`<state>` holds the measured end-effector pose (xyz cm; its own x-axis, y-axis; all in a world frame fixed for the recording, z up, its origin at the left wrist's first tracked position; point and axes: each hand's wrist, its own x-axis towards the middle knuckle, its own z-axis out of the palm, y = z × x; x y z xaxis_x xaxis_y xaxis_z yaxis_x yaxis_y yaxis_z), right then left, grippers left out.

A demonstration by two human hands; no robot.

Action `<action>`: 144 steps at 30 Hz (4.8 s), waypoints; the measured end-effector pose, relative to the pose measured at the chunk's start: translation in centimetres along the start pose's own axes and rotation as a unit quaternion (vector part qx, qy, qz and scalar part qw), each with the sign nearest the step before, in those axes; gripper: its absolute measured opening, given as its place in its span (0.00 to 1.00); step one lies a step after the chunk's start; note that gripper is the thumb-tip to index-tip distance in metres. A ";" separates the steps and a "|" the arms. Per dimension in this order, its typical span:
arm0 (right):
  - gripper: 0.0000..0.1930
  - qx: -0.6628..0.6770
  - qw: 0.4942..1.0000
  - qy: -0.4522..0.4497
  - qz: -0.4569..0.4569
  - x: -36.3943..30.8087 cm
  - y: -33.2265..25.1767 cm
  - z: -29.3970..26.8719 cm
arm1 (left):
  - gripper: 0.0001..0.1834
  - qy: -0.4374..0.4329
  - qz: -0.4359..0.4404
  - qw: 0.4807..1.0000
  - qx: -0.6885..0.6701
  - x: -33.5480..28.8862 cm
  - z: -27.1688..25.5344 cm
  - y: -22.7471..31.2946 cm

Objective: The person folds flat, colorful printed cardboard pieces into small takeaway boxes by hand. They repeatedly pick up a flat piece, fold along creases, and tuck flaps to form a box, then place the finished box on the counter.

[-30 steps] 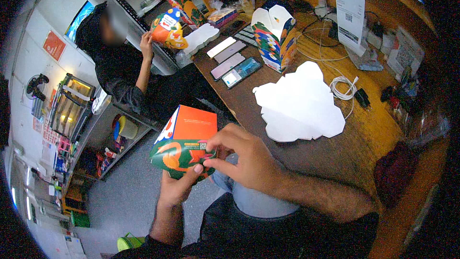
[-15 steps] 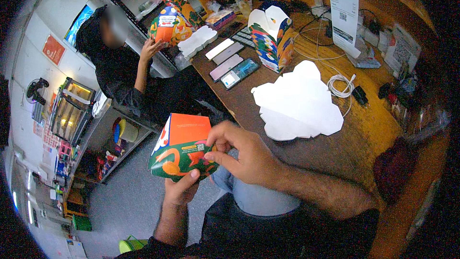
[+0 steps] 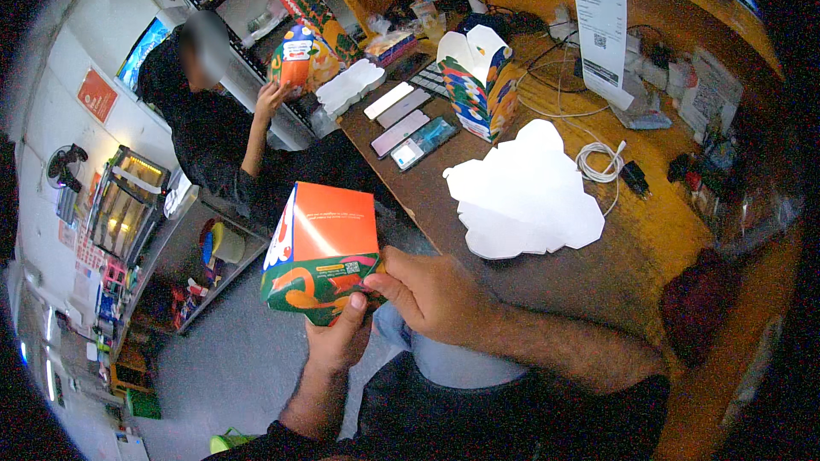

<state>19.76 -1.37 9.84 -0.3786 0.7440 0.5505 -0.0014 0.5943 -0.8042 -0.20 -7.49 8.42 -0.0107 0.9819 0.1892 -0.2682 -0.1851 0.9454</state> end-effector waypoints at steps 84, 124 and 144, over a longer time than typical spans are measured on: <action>0.24 -0.114 0.986 0.049 -0.115 0.9 0.8 -0.3 | 0.35 -0.010 0.050 0.989 0.136 1.3 1.4 3.8; 0.08 0.028 0.983 0.170 -0.063 0.7 0.2 -1.1 | 0.72 -0.171 0.009 0.946 -0.274 0.3 -1.2 2.3; 0.21 -0.106 0.950 0.036 -0.293 0.8 0.7 -2.2 | 0.12 -0.006 -0.144 0.988 0.055 0.8 -0.5 5.3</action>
<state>21.51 0.34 10.25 -0.3056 0.2816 0.9096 -0.0023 0.9550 -0.2965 -2.09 -7.65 13.42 0.0621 0.9941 -0.0895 -0.1525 0.0980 0.9834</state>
